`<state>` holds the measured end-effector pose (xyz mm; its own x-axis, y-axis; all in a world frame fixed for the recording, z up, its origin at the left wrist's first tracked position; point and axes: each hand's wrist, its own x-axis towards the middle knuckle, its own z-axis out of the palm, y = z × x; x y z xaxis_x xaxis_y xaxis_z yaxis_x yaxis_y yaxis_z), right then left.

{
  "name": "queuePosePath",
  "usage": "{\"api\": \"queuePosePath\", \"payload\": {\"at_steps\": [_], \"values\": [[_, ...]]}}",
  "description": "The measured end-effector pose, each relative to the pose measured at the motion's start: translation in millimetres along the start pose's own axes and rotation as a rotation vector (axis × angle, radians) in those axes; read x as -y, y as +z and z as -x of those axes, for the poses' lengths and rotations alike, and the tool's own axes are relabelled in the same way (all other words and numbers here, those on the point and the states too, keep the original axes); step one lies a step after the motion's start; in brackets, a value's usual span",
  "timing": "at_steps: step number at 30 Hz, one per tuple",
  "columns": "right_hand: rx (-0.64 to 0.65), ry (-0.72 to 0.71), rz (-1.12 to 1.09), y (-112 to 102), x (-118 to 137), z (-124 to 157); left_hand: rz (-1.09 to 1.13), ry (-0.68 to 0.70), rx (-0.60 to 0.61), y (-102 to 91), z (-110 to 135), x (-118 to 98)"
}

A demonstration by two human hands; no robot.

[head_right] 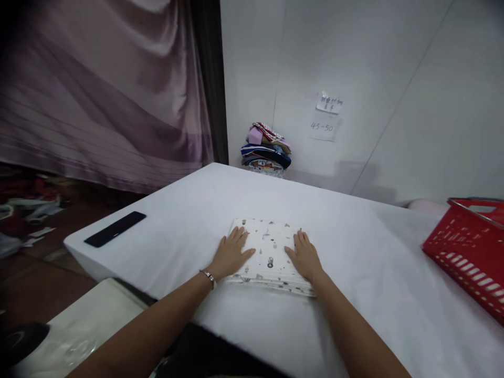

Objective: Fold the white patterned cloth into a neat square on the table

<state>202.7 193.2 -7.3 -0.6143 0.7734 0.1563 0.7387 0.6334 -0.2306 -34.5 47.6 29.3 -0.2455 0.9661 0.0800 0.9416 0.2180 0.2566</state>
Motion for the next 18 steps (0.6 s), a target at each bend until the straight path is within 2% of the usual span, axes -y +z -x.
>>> {"api": "queuePosePath", "payload": {"at_steps": [4, 13, 18], "values": [[-0.059, -0.036, -0.044, 2.5, -2.6, -1.9, 0.017, -0.003, 0.017, -1.1, 0.2, -0.7], [-0.027, -0.014, -0.119, 8.1, -7.8, -6.0, 0.027, -0.003, -0.016, 1.0, 1.6, -0.9], [0.007, 0.050, -0.328, -2.1, -9.9, -6.1, 0.049, 0.013, -0.024, 4.0, 0.6, 1.7]]}}
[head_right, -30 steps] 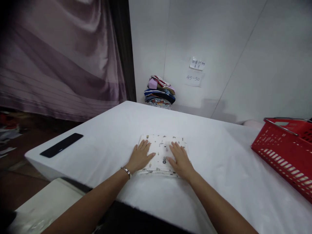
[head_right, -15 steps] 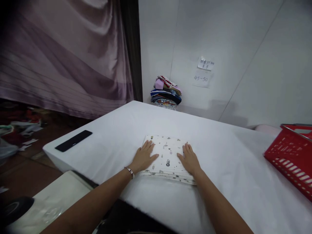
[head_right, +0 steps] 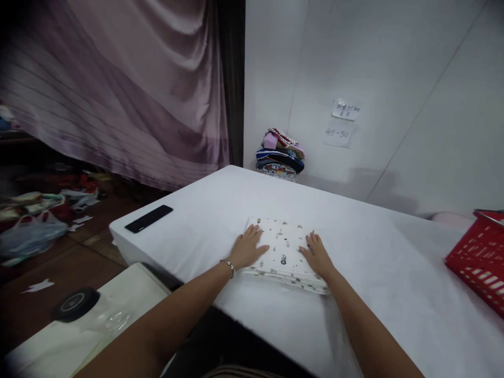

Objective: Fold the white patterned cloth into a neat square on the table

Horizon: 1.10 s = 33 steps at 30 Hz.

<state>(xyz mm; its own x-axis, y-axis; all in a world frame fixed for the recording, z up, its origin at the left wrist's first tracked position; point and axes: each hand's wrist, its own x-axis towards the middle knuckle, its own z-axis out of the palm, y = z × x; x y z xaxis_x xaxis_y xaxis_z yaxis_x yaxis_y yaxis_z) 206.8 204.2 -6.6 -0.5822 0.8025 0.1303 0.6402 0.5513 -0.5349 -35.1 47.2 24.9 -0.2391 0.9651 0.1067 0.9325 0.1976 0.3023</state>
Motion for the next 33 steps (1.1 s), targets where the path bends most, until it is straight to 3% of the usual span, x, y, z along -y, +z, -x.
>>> {"api": "queuePosePath", "payload": {"at_steps": [7, 11, 14, 16, 20, 23, 25, 30, 33], "values": [[-0.089, 0.402, -0.342, -21.4, 6.4, 50.1, 0.035, 0.004, -0.008, 3.3, -1.5, 3.2], [-0.074, 0.526, -0.463, -28.4, 23.2, 73.3, 0.034, 0.001, 0.000, 0.8, -2.4, 1.7], [0.001, 0.573, -0.616, -35.9, 30.7, 73.7, 0.063, -0.014, 0.015, -6.3, -3.7, -0.4], [0.002, 0.546, -0.695, -44.9, 25.6, 68.0, 0.115, -0.027, 0.046, -11.7, -2.9, -3.2], [-0.169, 0.496, -0.612, -68.1, -7.2, 55.2, 0.178, 0.068, 0.130, -12.8, 8.8, -13.2], [-0.190, 0.566, -0.462, -78.2, -31.7, 52.2, 0.168, 0.187, 0.095, -3.1, 22.4, -21.9], [-0.189, 0.549, -0.304, -79.8, -39.3, 52.5, 0.169, 0.193, 0.040, 4.0, 29.2, -25.8], [-0.218, 0.391, 0.041, -73.6, -21.0, 56.2, 0.191, 0.185, -0.012, 9.7, 33.4, -28.1], [-0.259, 0.045, 0.169, -57.0, 14.9, 64.8, 0.260, 0.181, -0.046, 8.4, 32.3, -26.6]]}}
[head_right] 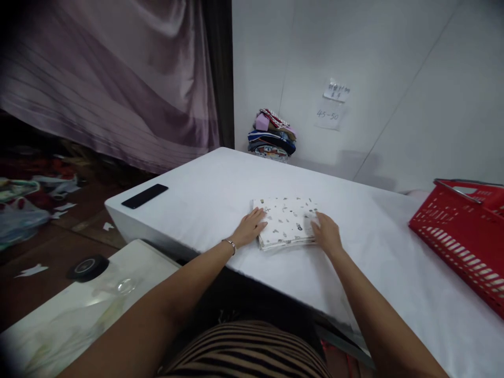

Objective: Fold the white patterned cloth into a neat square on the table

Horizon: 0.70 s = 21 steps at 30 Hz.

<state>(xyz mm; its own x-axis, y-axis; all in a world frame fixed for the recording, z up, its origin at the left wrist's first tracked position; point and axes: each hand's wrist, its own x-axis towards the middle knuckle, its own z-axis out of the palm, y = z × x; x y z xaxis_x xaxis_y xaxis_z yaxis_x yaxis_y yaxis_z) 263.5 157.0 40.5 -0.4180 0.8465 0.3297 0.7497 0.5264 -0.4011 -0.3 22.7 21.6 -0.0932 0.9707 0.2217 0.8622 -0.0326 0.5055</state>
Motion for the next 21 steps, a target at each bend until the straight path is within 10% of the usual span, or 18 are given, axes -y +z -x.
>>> {"api": "queuePosePath", "payload": {"at_steps": [7, 21], "values": [[0.249, -0.555, 0.112, 37.6, 84.7, 51.3, 0.253, -0.269, -0.332, 0.6, 1.7, 10.8], [0.149, -0.739, 0.175, 51.0, 107.6, 72.4, 0.199, -0.375, -0.276, 2.6, -16.0, 24.7]]}}
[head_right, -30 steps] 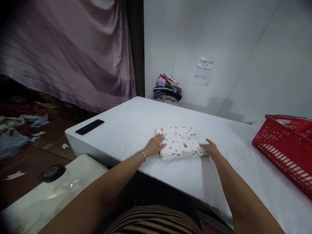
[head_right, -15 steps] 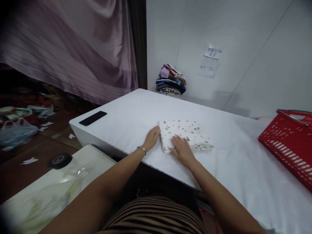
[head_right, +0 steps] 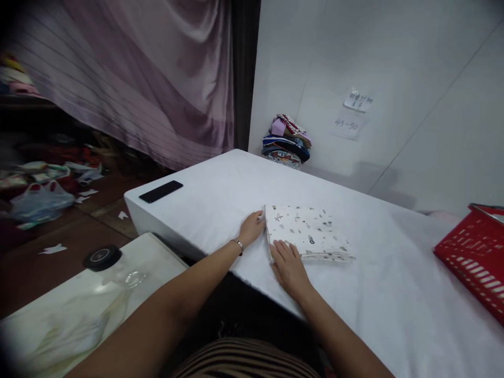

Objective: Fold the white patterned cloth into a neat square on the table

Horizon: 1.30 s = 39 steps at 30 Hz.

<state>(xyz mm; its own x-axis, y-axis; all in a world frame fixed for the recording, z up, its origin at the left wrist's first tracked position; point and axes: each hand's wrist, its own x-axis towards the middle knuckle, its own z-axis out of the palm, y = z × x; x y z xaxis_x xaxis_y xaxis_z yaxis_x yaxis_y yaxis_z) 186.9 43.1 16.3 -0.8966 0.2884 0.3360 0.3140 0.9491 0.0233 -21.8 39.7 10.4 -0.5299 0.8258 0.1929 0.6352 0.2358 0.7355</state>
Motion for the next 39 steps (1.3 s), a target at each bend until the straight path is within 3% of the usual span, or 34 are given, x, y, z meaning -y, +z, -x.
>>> {"api": "queuePosePath", "payload": {"at_steps": [9, 15, 21, 39], "values": [[-0.098, 0.025, 0.008, 13.5, -5.8, -2.1, -0.117, 0.017, 0.031, 3.2, -38.3, 2.7], [-0.136, 0.036, 0.042, 19.0, -4.4, 1.4, -0.010, 0.115, 0.104, -0.4, -57.1, 8.2], [-0.123, 0.038, 0.065, 21.9, -0.2, -0.4, 0.068, 0.093, 0.088, -0.1, -72.2, 11.7], [-0.135, 0.012, 0.140, 25.3, 5.0, -5.2, 0.098, -0.033, 0.077, 2.5, -79.7, 12.7]]}}
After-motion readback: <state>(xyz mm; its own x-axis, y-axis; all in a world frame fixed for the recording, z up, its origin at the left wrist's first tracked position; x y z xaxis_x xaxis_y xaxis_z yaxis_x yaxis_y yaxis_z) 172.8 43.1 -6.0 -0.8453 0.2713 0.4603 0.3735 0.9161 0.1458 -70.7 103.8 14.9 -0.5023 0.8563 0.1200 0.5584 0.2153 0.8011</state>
